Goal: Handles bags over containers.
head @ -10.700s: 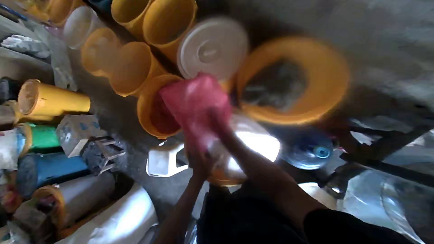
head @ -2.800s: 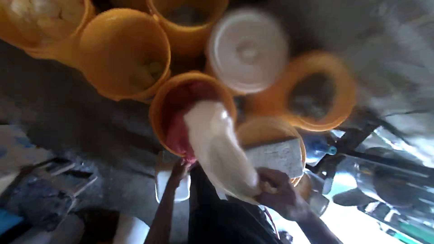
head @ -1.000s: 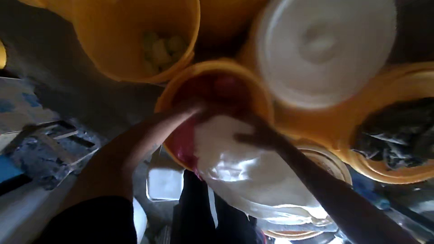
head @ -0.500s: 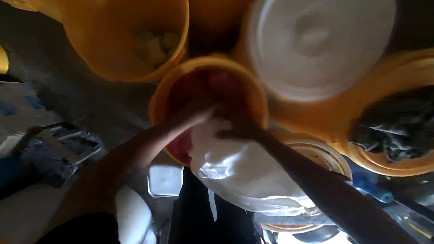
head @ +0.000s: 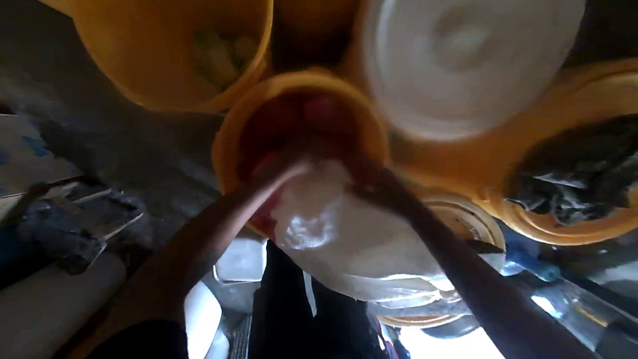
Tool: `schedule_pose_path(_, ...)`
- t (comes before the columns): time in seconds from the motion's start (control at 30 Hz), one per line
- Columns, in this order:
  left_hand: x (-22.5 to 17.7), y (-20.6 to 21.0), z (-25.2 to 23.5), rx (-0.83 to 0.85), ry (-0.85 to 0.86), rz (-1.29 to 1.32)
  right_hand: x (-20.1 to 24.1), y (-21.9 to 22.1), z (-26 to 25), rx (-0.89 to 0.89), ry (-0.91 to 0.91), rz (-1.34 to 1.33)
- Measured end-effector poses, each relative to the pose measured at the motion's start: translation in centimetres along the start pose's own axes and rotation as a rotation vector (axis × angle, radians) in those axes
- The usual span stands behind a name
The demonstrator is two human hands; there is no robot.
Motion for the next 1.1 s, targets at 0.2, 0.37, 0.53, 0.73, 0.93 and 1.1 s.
schedule_pose_path(0.2, -1.1, -1.2, -2.3, 0.381, -0.288, -0.2, -11.3, 0.7, 11.7, 0.091, 0.387, 0.255)
schedule_pose_path(0.37, -3.0, -2.2, -4.1, 0.553, -0.295, -0.466, -16.4, 2.4, 11.7, -0.085, 0.539, 0.113)
schedule_pose_path(0.53, -3.1, -3.2, -3.2, 0.491, -0.287, -0.369, -14.2, 1.6, 12.6, 0.02, 0.605, 0.01)
schedule_pose_path(0.73, -3.0, -4.4, 0.9, 0.169, 0.004, 0.231, 4.0, 0.3, 22.8, 0.161, 0.156, 0.156)
schedule_pose_path(0.93, -6.0, -2.9, 0.9, 0.072, 0.463, 0.168, 5.6, 1.1, 27.1, 0.069, -0.305, 0.109)
schedule_pose_path(1.1, -6.6, -4.9, 5.7, 0.071, 0.489, 0.03, 13.9, 1.0, 25.6, -0.073, -0.407, 0.044)
Point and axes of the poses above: each hand's wrist, its own z-axis away from the middle knuckle, its own y-axis out of the palm, x = y × z, the point moved 1 cm from there along -z, towards the middle knuckle, and after that the axes turned 2 degrees about -z, right-handed, at the moved point
